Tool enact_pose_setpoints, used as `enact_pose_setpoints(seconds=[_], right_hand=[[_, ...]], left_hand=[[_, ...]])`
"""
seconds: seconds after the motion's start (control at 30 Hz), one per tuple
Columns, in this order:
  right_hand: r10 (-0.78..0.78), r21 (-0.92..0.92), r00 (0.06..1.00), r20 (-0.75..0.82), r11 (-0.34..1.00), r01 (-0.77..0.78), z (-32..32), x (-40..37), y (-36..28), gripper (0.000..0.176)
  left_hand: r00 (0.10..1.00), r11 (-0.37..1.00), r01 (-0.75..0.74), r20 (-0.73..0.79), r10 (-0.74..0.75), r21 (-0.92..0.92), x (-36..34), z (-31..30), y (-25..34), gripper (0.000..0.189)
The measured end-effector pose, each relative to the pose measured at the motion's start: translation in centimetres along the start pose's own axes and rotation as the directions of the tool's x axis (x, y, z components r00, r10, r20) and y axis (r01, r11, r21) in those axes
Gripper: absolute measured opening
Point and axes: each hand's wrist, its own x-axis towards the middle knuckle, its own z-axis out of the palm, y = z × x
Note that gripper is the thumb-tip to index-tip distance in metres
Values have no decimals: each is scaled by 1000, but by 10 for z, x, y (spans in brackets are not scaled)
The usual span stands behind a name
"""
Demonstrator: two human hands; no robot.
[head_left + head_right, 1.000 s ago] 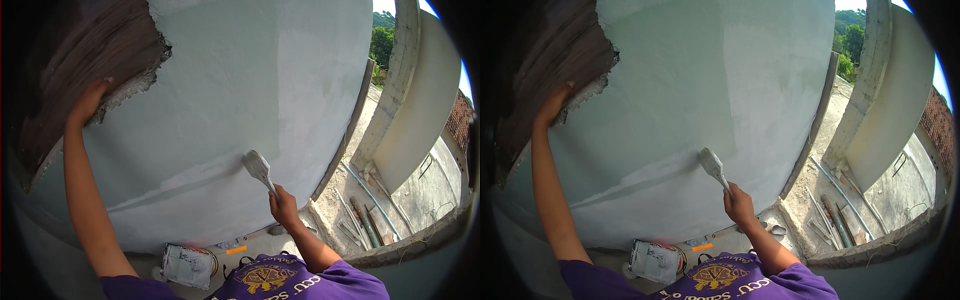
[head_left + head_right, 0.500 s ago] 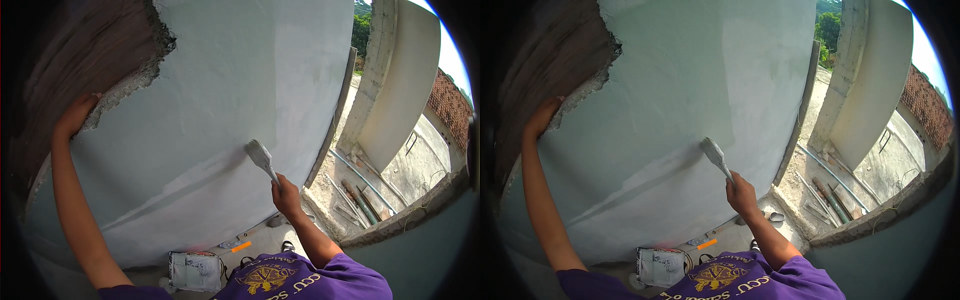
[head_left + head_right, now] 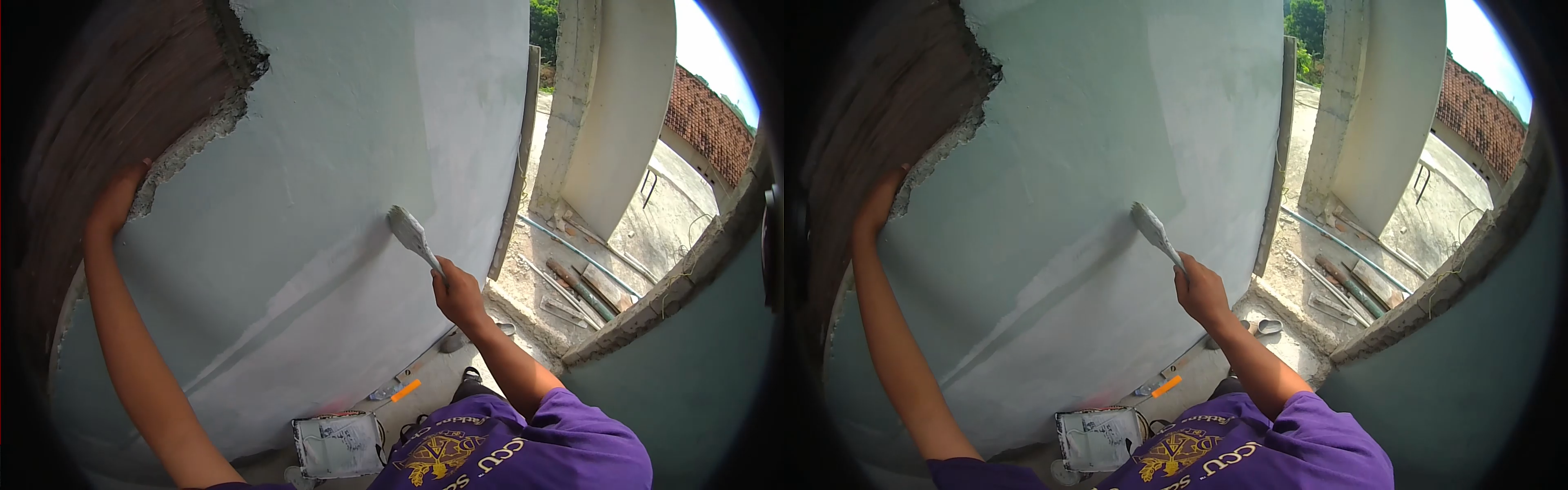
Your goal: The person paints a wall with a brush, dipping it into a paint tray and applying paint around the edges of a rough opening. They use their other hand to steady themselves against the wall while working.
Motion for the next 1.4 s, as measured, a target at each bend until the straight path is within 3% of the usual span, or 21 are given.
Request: enact_pose_setpoints(seconds=[0.1, 0.23, 0.33, 0.5, 0.7, 0.83, 1.03, 1.13, 1.4], right_hand=[[49, 1, 998, 35, 999, -49, -7, -10, 0, 26], [-8, 61, 998, -56, 998, 11, -21, 10, -26, 25], [-24, 68, 998, -60, 997, 28, -22, 25, -41, 24], [-26, 57, 997, -70, 998, 30, 9, 13, -11, 24], [40, 33, 999, -11, 999, -40, -12, -6, -15, 23], [6, 49, 999, -49, 999, -3, -26, 16, -38, 23], [-48, 4, 997, -57, 999, 48, 6, 13, -17, 20], [31, -26, 999, 34, 999, -30, 10, -10, 4, 19], [53, 97, 998, -33, 994, -50, -10, 14, -28, 18]], left_hand=[[998, 998, -39, -40, 41, 46, 7, -1, -9, 58], [992, 987, -119, -16, 122, 104, 9, -2, -12, 56], [996, 993, -78, -34, 82, 90, 2, -2, -4, 54], [996, 994, -46, -67, 53, 97, -3, -1, 0, 55], [990, 994, -58, -120, 68, 92, -4, 0, -1, 56], [989, 996, -79, -121, 83, 34, -6, 1, 0, 56], [992, 996, -54, -108, 62, 77, -6, -1, 3, 57], [988, 992, -81, -120, 92, 100, 0, 0, -4, 57], [987, 992, -101, -115, 109, 76, 12, 1, -20, 57]])
